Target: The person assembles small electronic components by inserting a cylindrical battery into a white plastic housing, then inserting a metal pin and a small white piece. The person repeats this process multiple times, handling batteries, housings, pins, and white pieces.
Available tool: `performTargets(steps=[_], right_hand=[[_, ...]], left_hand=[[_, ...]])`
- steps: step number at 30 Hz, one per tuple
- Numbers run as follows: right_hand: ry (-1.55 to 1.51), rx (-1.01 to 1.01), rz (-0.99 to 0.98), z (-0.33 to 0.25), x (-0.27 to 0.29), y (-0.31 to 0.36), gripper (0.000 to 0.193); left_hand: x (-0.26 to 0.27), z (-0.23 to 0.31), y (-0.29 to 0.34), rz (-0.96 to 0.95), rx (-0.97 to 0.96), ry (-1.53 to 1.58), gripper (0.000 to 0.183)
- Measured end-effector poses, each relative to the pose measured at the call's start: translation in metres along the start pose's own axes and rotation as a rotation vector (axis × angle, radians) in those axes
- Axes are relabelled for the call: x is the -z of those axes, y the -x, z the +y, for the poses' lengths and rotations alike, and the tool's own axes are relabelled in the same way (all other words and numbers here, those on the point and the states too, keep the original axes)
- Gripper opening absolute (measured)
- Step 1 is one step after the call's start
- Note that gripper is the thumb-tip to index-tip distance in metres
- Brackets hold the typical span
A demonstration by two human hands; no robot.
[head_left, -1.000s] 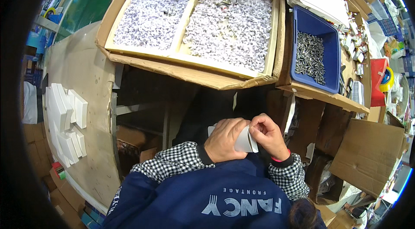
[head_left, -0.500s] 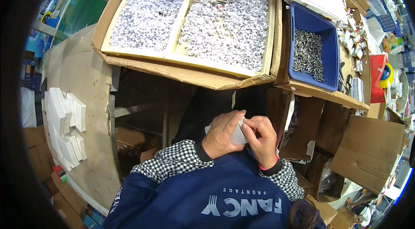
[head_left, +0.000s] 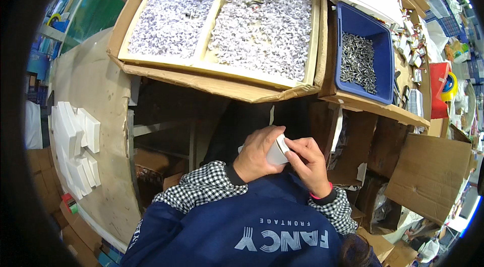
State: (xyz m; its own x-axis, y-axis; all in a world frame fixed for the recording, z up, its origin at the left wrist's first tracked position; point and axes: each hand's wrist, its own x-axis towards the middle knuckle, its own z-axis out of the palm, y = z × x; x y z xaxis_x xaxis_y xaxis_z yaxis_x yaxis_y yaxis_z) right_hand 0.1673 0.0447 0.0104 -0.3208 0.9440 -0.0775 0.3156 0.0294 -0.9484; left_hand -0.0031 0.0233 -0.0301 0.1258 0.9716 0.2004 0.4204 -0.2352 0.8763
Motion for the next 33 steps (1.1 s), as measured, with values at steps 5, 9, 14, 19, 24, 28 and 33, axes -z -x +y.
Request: performTargets(steps=[5, 9, 14, 19, 24, 28, 33], right_hand=[[-0.071, -0.053, -0.133, -0.001, 0.014, 0.003, 0.032], [0.039, -0.040, -0.105, -0.003, 0.013, 0.005, 0.032], [0.035, -0.006, -0.006, -0.002, -0.001, 0.007, 0.030], [0.071, 0.139, 0.133, -0.001, -0.017, 0.001, 0.035], [0.288, 0.198, 0.112, 0.003, -0.025, -0.013, 0.045], [0.143, 0.059, 0.079, 0.008, -0.028, -0.010, 0.037], [-0.164, -0.059, -0.067, 0.008, -0.013, -0.010, 0.030]], left_hand=[[0.000, 0.001, 0.002, -0.067, 0.014, 0.003, 0.087], [-0.001, 0.000, 0.001, -0.055, -0.001, 0.002, 0.086], [-0.001, 0.001, -0.002, 0.008, -0.009, 0.001, 0.084], [-0.007, 0.000, -0.007, 0.170, 0.016, -0.014, 0.084], [-0.009, -0.004, -0.008, 0.250, 0.059, -0.104, 0.080], [-0.009, -0.007, -0.008, 0.244, 0.073, -0.140, 0.079], [-0.008, -0.005, -0.006, 0.218, 0.062, -0.119, 0.080]])
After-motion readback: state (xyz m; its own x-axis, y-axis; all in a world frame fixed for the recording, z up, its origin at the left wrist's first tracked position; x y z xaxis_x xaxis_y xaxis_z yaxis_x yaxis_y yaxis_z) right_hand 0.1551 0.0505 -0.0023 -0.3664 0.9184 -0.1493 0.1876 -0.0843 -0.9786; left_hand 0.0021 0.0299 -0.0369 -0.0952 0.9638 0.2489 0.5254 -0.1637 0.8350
